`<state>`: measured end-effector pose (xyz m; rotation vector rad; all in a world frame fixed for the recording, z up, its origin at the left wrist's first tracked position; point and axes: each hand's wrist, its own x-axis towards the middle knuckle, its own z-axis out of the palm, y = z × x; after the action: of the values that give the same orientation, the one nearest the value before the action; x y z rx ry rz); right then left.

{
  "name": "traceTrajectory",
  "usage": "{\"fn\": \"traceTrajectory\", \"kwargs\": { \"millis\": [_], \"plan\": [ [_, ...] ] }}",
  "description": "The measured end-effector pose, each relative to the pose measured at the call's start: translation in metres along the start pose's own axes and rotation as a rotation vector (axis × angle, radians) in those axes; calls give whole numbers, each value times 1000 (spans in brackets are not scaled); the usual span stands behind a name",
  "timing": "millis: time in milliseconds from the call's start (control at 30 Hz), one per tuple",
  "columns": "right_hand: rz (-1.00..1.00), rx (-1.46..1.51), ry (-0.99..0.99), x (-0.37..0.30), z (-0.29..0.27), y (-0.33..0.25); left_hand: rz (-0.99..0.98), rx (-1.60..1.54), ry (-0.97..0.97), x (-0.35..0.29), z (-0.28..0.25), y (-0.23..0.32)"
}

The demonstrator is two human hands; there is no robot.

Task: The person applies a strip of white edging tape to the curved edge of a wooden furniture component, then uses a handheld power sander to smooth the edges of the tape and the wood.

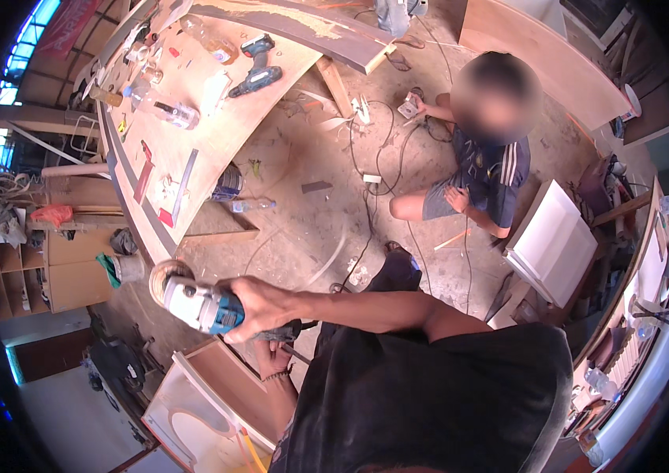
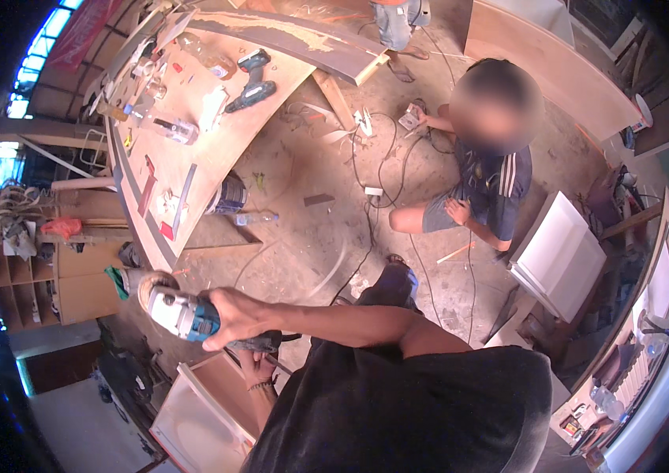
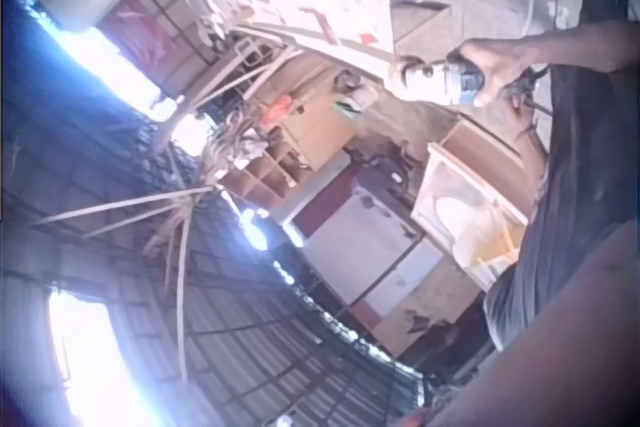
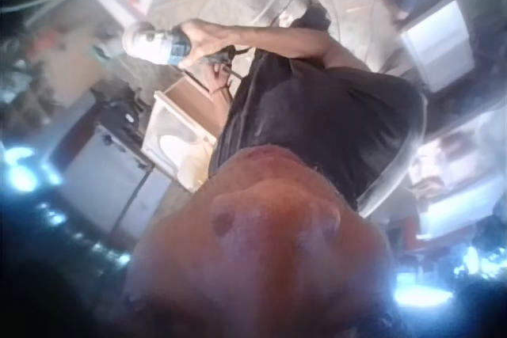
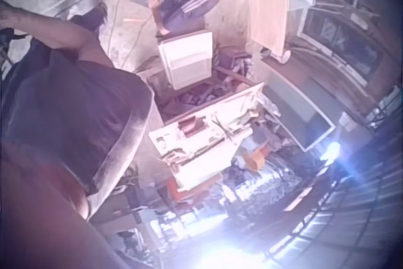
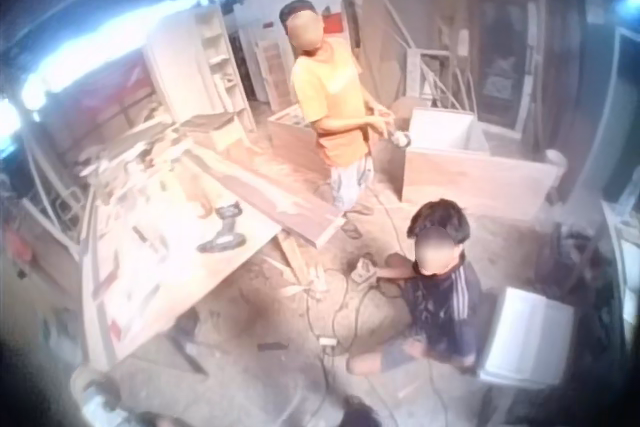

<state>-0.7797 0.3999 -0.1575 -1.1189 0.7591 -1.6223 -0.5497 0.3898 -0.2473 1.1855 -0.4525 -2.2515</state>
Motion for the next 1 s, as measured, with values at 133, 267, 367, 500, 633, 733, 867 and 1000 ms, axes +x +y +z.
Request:
{"fn": "traceTrajectory", "kwargs": {
  "millis": [133,267,367,500,633,733,867,1000],
  "plan": [
    [13,-133,-64,-7,-8,-3,203,108,188,7,31,-9],
    [-58,-119,-48,-14,-9,-3,393,147,107,24,18,-9],
    [-62,-20,-69,-19,-10,-6,401,164,216,24,36,-1],
    [-154,-9,-46,-22,-17,-13,432,181,271,20,51,8],
    [-29,79,-195,-18,-40,-33,459,191,289,20,56,18],
    [-106,123,-68,-15,-41,-29,467,192,286,18,56,28],
    [-97,124,-57,-17,-58,-35,475,195,281,11,48,44],
    [-95,80,-19,-20,-67,-26,476,205,254,7,40,60]
  ]
}}
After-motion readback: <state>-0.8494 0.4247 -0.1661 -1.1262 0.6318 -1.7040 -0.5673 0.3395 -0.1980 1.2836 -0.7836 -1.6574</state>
